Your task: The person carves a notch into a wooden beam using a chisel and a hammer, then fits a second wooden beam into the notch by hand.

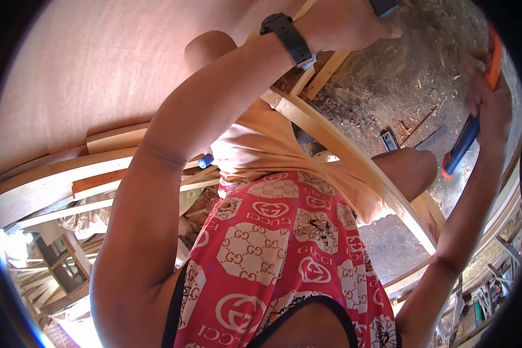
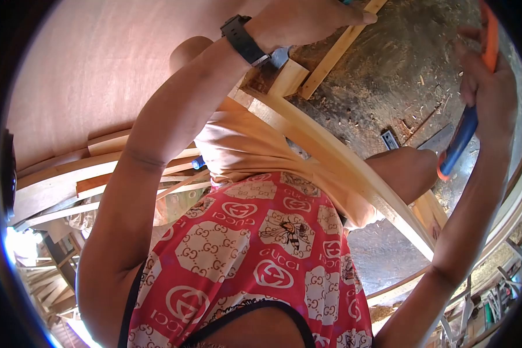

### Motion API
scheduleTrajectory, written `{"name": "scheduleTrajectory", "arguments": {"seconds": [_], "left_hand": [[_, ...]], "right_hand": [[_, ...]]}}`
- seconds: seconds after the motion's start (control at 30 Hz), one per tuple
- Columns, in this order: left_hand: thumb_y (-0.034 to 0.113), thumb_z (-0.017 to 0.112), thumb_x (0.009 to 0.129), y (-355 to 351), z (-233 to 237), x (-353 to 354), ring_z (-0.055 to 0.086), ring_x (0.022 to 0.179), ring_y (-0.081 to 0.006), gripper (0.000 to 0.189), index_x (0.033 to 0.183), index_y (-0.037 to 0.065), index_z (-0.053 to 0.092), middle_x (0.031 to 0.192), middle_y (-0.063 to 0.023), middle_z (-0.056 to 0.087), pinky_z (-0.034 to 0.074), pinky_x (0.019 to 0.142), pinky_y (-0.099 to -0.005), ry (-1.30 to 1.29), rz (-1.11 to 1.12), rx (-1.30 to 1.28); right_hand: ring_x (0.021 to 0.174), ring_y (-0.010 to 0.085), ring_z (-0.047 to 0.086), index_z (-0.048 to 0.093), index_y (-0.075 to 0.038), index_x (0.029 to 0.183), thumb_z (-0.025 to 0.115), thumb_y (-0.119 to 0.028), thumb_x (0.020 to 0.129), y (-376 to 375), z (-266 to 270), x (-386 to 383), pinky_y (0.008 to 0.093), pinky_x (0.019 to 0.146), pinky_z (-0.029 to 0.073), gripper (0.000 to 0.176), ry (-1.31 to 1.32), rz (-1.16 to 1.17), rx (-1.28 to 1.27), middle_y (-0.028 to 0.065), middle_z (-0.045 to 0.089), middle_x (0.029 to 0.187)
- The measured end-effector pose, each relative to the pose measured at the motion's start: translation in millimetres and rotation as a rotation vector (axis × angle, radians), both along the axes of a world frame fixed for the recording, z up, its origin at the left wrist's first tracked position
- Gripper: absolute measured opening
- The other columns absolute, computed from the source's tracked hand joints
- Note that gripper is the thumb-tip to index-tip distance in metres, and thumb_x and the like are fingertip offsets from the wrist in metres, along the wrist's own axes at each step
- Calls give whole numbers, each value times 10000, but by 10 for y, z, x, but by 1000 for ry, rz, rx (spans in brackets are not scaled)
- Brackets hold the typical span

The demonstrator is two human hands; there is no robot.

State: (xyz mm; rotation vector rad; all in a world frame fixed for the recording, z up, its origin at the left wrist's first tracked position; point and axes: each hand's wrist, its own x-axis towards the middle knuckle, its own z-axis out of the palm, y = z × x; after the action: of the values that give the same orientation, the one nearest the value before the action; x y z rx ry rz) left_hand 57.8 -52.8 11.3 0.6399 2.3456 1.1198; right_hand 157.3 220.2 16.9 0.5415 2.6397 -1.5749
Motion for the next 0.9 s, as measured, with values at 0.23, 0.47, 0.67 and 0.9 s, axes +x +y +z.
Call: {"name": "scheduleTrajectory", "arguments": {"seconds": [0.23,0.47,0.67,0.9], "left_hand": [[281,767,890,23,-191,-19,689,835,-450,417,893,-123,664,859,-337,674,526,718,-483,198,-36,-57],[263,775,868,20,-272,-54,684,833,-476,393,863,-120,684,865,-356,670,530,723,-504,168,4,-65],[230,762,865,58,-483,-90,682,830,-481,364,851,-126,687,838,-353,669,533,734,-505,335,-74,-118],[228,775,843,67,-465,-127,685,836,-484,371,838,-129,673,845,-354,672,532,725,-504,278,-90,-182]], "right_hand": [[525,53,473,667,-138,1135,677,-191,942,-180,-431,-108,240,507,345,200,103,505,523,-32,520,632],[580,61,520,658,-119,1104,681,-180,927,402,-222,-603,227,514,364,189,-88,68,-39,-40,558,729],[754,129,615,644,-86,1047,691,-174,893,-49,-134,-200,310,673,479,183,-54,549,276,45,600,831],[631,70,522,642,-79,1162,725,-171,853,-39,-702,-307,255,579,392,333,245,253,229,-16,580,797]]}}
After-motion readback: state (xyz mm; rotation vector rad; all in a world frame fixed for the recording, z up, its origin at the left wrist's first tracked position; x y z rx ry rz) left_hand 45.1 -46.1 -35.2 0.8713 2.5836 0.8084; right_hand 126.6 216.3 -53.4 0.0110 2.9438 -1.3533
